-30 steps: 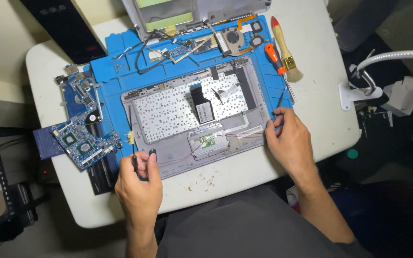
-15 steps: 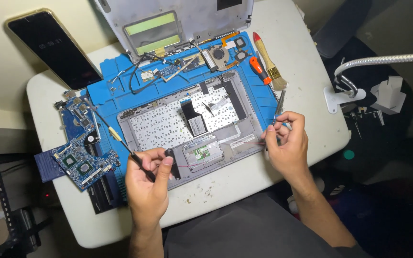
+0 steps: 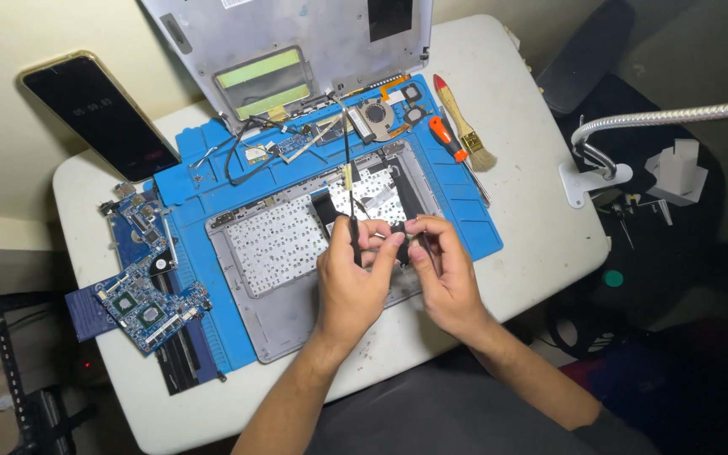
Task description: The person disassembles a laptop on a blue anti-static mat, using a screwdriver to remove screws and separate components. They handle the motherboard, battery, and internal cables, placing parts aside and adjusting the camera angle briefly.
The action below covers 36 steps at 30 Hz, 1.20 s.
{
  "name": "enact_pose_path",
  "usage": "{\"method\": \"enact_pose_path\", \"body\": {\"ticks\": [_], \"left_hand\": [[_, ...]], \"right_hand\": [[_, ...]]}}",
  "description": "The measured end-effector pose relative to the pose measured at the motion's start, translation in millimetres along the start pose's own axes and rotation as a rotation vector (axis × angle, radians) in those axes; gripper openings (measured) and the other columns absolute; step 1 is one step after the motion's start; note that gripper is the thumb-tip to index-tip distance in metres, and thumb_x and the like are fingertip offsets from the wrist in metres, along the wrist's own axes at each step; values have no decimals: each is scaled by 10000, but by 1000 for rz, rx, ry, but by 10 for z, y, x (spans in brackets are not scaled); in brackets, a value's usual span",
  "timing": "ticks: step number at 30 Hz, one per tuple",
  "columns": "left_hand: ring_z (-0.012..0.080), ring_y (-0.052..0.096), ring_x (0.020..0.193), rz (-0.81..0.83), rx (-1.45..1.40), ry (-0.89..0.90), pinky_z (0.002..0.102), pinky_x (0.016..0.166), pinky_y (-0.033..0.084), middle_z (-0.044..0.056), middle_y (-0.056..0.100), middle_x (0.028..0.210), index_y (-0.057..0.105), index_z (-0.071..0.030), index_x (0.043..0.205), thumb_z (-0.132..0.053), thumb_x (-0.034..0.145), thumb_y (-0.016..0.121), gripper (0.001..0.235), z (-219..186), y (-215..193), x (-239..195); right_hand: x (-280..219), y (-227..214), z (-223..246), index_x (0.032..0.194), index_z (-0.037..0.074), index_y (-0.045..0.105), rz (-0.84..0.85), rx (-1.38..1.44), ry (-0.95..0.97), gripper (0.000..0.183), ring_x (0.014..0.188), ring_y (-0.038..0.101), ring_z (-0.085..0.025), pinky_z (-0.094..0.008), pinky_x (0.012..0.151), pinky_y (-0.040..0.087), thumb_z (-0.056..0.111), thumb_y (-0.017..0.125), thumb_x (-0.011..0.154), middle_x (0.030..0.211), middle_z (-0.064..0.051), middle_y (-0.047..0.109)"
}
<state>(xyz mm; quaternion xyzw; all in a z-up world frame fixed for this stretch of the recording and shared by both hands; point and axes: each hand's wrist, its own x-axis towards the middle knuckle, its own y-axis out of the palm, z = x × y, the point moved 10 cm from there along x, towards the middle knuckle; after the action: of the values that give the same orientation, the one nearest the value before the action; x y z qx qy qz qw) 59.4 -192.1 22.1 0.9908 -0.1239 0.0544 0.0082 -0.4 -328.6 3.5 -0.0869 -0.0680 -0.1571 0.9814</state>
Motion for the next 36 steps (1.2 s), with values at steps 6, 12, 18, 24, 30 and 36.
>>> {"method": "enact_pose_path", "body": {"ticks": [6,12,18,24,30,36], "left_hand": [[281,771,734,15,-85,-29,341,633,661,218,734,897,423,-5,848,-30,929,717,306,99,34,58],[317,779,817,-53,53,54,365,674,668,223,735,952,435,-25,873,-47,927,716,286,-16,-244,27],[233,763,629,-23,117,-58,345,571,642,154,745,874,434,-65,852,-129,974,672,275,294,-495,-130],[75,489,507,-7,253,-121,264,534,435,21,717,892,401,-132,847,-194,969,646,280,398,-470,-271],[62,481,500,24,247,-129,245,509,430,8,706,875,389,-134,850,-210,974,648,298,465,-414,-345],[109,651,633,37,167,-234,256,593,522,35,745,947,417,-132,865,-226,967,645,266,532,-442,-393]], "right_hand": [[67,-14,-142,1206,-8,618,74,-114,43,249,885,646,-189,-377,816,545,30,645,962,1019,-151,691],[347,-387,-49,1192,8,537,-51,-85,26,139,762,530,-121,-268,713,476,23,516,1055,930,-113,655],[1285,-1236,-664,1353,81,427,-208,109,160,245,867,598,-41,-102,752,523,102,500,1121,1031,-23,651],[1818,-1060,-703,1216,181,653,-71,-293,548,221,1013,604,-78,-283,941,455,212,496,1063,1161,88,722],[2359,-1270,-1297,1147,144,731,-108,-613,212,203,973,697,-150,-313,879,495,247,640,997,1057,-9,756],[2396,-1193,-1418,1088,156,679,-81,-704,392,128,825,521,-140,-339,793,434,271,675,1033,856,54,564]]}}
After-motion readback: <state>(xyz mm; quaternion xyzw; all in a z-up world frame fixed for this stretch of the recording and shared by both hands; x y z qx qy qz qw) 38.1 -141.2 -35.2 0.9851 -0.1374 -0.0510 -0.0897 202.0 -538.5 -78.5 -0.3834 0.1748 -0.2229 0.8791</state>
